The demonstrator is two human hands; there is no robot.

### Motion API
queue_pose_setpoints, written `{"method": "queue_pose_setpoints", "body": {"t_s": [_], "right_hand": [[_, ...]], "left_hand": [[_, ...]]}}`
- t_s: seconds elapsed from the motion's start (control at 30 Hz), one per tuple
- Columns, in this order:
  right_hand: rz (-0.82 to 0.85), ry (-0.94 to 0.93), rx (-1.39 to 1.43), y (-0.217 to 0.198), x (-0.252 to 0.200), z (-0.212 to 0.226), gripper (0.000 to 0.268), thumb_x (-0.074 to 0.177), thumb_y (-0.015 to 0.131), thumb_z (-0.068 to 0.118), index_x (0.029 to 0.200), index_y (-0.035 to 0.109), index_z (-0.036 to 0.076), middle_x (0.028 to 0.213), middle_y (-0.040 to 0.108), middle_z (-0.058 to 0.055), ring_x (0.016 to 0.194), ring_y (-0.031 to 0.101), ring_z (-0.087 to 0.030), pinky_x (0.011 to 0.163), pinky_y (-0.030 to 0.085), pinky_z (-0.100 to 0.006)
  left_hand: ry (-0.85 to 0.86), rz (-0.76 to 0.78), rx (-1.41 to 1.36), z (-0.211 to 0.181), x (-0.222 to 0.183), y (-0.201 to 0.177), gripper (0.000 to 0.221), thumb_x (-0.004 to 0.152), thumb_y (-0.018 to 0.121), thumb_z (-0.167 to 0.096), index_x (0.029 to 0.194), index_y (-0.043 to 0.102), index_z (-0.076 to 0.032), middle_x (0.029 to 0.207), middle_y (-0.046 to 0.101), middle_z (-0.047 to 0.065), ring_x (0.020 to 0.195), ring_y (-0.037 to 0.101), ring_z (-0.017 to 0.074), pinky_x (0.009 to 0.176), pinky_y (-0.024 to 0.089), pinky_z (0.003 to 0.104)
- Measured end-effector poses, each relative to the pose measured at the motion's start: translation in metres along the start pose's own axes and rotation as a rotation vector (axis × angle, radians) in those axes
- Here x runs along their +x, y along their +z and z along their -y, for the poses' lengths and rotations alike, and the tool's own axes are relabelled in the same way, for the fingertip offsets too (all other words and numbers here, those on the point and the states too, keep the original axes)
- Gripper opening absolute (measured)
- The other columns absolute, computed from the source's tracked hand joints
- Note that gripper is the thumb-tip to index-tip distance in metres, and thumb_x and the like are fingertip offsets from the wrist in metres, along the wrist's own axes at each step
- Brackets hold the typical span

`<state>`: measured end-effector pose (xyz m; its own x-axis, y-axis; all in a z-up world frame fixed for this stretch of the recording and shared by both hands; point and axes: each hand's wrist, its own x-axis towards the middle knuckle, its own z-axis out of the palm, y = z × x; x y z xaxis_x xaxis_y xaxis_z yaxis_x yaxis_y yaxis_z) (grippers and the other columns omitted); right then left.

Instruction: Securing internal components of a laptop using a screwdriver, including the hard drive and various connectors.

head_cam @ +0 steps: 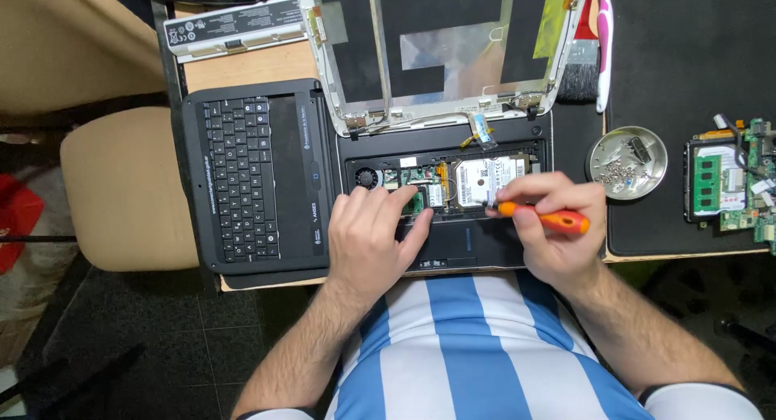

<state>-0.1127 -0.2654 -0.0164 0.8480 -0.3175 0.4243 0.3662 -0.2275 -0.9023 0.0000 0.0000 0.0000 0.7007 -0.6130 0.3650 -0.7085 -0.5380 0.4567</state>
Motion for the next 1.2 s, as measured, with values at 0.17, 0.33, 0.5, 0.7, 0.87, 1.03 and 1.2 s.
{"method": "queue_pose_setpoints", "body": {"t_s": [0.17, 0.33, 0.5, 0.7, 0.87, 1.03, 1.2], "right_hand": [[-0.010, 0.079, 0.037, -0.009, -0.038, -0.018, 0.026, 0.118, 0.076, 0.016, 0.120, 0.050, 0.012, 0.116, 0.089, -0.024, 0.096, 0.091, -0.029, 0.083, 0.075, -0.035], [-0.025, 0.101, 0.020, -0.001, -0.027, -0.003, 0.028, 0.117, 0.077, 0.016, 0.122, 0.049, 0.013, 0.114, 0.089, -0.022, 0.094, 0.091, -0.027, 0.084, 0.074, -0.035], [-0.030, 0.132, 0.042, 0.001, -0.025, -0.002, 0.028, 0.117, 0.077, 0.014, 0.123, 0.050, 0.012, 0.111, 0.089, -0.022, 0.092, 0.090, -0.026, 0.083, 0.074, -0.034], [-0.014, 0.157, 0.025, 0.001, -0.024, -0.002, 0.027, 0.114, 0.079, 0.012, 0.121, 0.053, 0.010, 0.108, 0.090, -0.022, 0.090, 0.090, -0.027, 0.082, 0.075, -0.036], [-0.010, 0.164, 0.047, -0.002, -0.029, -0.009, 0.026, 0.113, 0.080, 0.011, 0.122, 0.055, 0.012, 0.110, 0.090, -0.021, 0.091, 0.090, -0.028, 0.084, 0.075, -0.038], [-0.006, 0.183, 0.044, -0.002, -0.029, -0.008, 0.026, 0.113, 0.080, 0.012, 0.122, 0.056, 0.012, 0.111, 0.090, -0.021, 0.091, 0.090, -0.028, 0.085, 0.076, -0.040], [-0.023, 0.174, 0.044, -0.004, -0.031, -0.011, 0.026, 0.112, 0.081, 0.014, 0.120, 0.056, 0.013, 0.113, 0.088, -0.020, 0.095, 0.091, -0.030, 0.091, 0.076, -0.041]], "left_hand": [[0.041, 0.061, 0.086, 0.000, 0.011, -0.005, 0.035, 0.110, 0.090, -0.038, 0.136, 0.085, -0.014, 0.098, 0.060, 0.003, 0.090, 0.062, 0.0258, 0.082, 0.047, 0.043], [0.076, 0.101, 0.119, 0.005, 0.020, 0.000, 0.031, 0.113, 0.088, -0.038, 0.132, 0.086, -0.014, 0.100, 0.058, 0.004, 0.091, 0.062, 0.0255, 0.082, 0.046, 0.044], [0.059, 0.192, 0.151, 0.005, 0.035, -0.005, 0.012, 0.117, 0.082, -0.021, 0.122, 0.090, -0.013, 0.096, 0.067, 0.006, 0.091, 0.067, 0.0241, 0.082, 0.051, 0.042], [0.134, 0.244, 0.239, 0.009, 0.050, -0.004, 0.005, 0.112, 0.089, -0.017, 0.111, 0.090, -0.012, 0.092, 0.072, 0.006, 0.088, 0.071, 0.0225, 0.080, 0.054, 0.040], [0.219, 0.280, 0.328, 0.015, 0.051, 0.004, 0.009, 0.111, 0.092, -0.019, 0.110, 0.089, -0.011, 0.093, 0.074, 0.008, 0.089, 0.072, 0.0234, 0.080, 0.054, 0.040], [0.262, 0.303, 0.432, 0.011, 0.050, 0.005, 0.009, 0.112, 0.091, -0.020, 0.112, 0.088, -0.011, 0.094, 0.074, 0.008, 0.090, 0.073, 0.0227, 0.081, 0.055, 0.040], [0.267, 0.231, 0.405, 0.013, 0.046, 0.006, 0.009, 0.113, 0.090, -0.019, 0.111, 0.086, -0.011, 0.092, 0.072, 0.006, 0.088, 0.073, 0.0229, 0.080, 0.055, 0.039]]}}
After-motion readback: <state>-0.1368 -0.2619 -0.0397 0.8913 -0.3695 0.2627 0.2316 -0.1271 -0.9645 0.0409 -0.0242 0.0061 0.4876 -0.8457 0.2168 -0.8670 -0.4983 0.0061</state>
